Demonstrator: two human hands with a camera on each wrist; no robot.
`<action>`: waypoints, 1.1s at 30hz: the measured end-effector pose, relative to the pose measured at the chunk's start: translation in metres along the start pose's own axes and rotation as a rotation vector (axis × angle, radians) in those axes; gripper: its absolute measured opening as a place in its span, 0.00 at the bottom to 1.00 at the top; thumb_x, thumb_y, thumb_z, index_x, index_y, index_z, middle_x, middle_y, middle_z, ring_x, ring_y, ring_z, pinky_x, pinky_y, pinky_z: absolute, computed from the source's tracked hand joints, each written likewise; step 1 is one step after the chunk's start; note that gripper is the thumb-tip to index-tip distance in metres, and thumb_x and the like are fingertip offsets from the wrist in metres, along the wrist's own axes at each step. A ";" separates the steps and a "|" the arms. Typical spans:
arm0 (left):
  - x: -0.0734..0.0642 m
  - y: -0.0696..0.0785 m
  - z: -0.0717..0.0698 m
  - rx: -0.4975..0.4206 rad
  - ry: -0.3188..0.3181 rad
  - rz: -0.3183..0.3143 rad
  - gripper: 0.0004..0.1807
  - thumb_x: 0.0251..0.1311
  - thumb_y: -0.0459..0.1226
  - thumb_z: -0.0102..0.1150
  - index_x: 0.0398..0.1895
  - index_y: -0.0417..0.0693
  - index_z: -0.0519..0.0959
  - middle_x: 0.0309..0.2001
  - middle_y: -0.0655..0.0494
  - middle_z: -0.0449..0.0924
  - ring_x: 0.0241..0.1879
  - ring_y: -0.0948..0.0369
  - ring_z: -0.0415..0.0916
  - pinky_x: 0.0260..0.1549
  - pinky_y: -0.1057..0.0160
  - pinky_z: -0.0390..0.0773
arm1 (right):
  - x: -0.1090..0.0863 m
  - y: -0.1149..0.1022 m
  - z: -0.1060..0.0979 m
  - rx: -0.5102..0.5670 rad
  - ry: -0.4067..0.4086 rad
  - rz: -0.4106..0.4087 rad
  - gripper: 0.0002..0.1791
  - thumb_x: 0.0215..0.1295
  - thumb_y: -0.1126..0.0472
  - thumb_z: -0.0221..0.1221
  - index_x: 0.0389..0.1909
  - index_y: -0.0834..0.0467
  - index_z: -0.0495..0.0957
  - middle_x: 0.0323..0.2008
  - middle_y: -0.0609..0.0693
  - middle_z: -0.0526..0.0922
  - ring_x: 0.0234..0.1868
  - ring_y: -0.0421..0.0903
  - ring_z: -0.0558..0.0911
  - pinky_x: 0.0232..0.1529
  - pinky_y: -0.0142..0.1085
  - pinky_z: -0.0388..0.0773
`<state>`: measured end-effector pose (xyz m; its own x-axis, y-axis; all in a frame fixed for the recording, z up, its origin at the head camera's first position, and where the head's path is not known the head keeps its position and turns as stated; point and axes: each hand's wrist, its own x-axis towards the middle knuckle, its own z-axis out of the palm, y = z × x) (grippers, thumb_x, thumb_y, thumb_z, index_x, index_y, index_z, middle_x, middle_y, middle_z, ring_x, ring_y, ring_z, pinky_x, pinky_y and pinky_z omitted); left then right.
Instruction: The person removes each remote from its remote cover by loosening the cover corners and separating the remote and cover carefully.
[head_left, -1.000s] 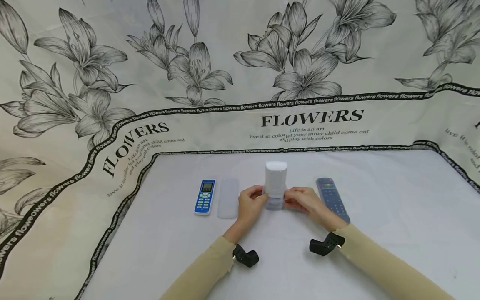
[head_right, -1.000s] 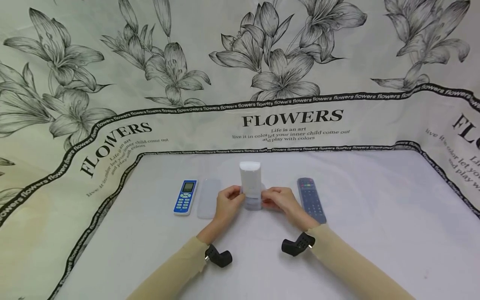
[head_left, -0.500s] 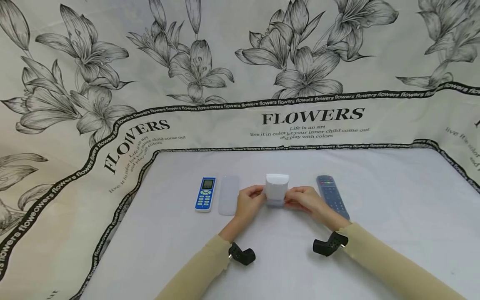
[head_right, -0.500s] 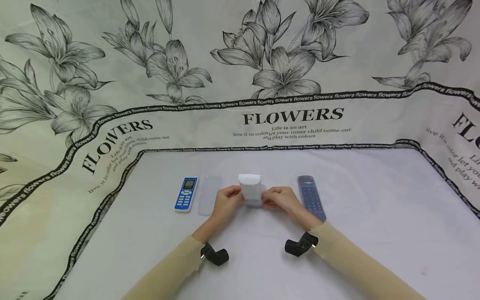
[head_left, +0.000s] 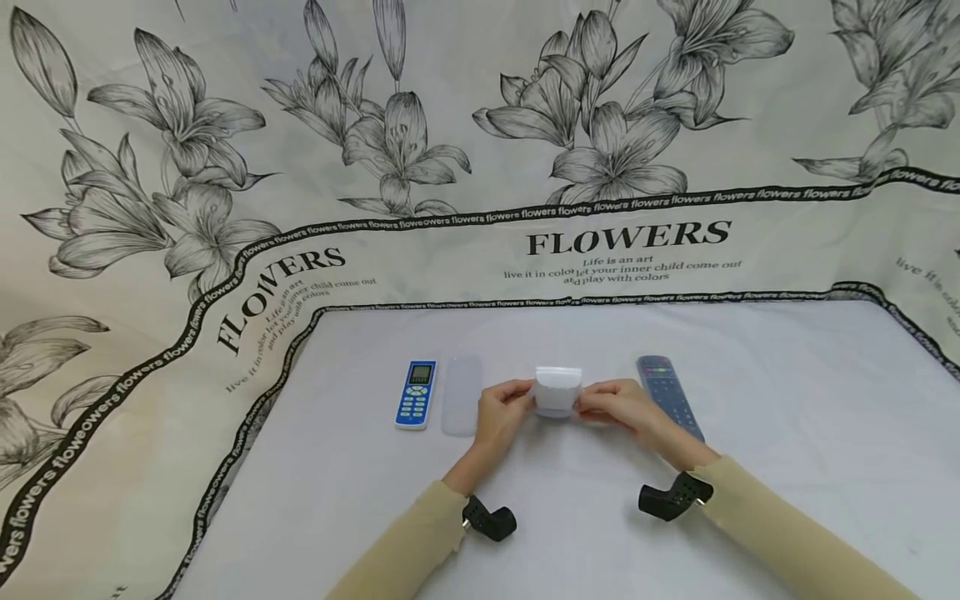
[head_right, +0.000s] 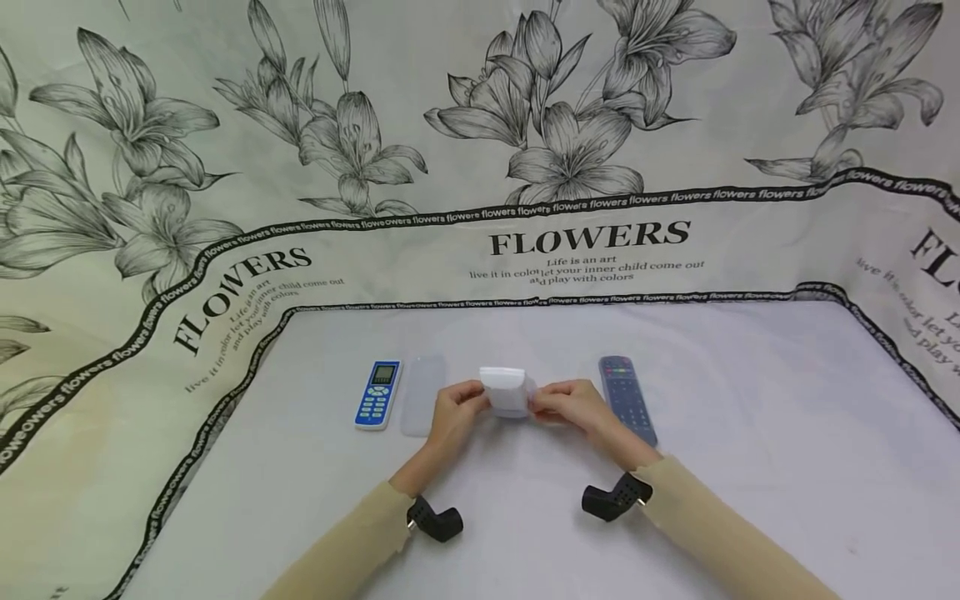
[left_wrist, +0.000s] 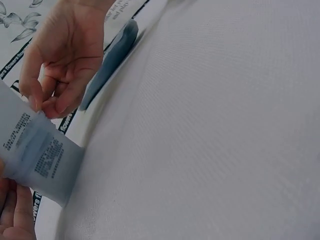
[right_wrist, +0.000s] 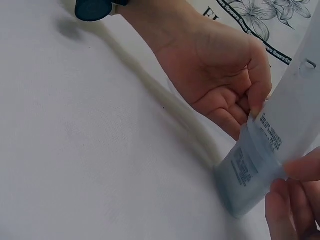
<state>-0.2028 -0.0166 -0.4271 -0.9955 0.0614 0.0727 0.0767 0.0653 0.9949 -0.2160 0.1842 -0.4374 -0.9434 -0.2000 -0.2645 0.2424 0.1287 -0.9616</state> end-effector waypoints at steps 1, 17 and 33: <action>0.000 -0.001 0.000 0.000 -0.006 0.008 0.12 0.52 0.22 0.56 0.39 0.26 0.82 0.40 0.33 0.84 0.32 0.69 0.78 0.33 0.75 0.77 | -0.001 0.000 -0.001 -0.022 0.001 0.001 0.07 0.58 0.65 0.61 0.36 0.63 0.84 0.29 0.42 0.86 0.33 0.33 0.83 0.40 0.27 0.81; 0.002 -0.014 -0.006 0.062 -0.052 0.064 0.14 0.57 0.25 0.54 0.45 0.25 0.79 0.44 0.32 0.82 0.45 0.45 0.82 0.40 0.71 0.80 | -0.008 0.002 0.003 -0.167 0.041 -0.106 0.22 0.63 0.56 0.61 0.45 0.72 0.80 0.37 0.56 0.88 0.36 0.37 0.86 0.40 0.31 0.83; 0.026 -0.031 0.002 0.022 0.046 -0.116 0.11 0.52 0.30 0.57 0.33 0.32 0.85 0.36 0.44 0.86 0.30 0.68 0.79 0.35 0.69 0.82 | 0.006 -0.016 0.005 -0.218 0.088 0.063 0.20 0.61 0.59 0.57 0.45 0.73 0.79 0.32 0.54 0.88 0.29 0.38 0.85 0.34 0.32 0.83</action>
<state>-0.2314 -0.0152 -0.4561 -0.9992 0.0068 -0.0390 -0.0382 0.0907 0.9951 -0.2238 0.1758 -0.4243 -0.9465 -0.1004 -0.3066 0.2554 0.3470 -0.9024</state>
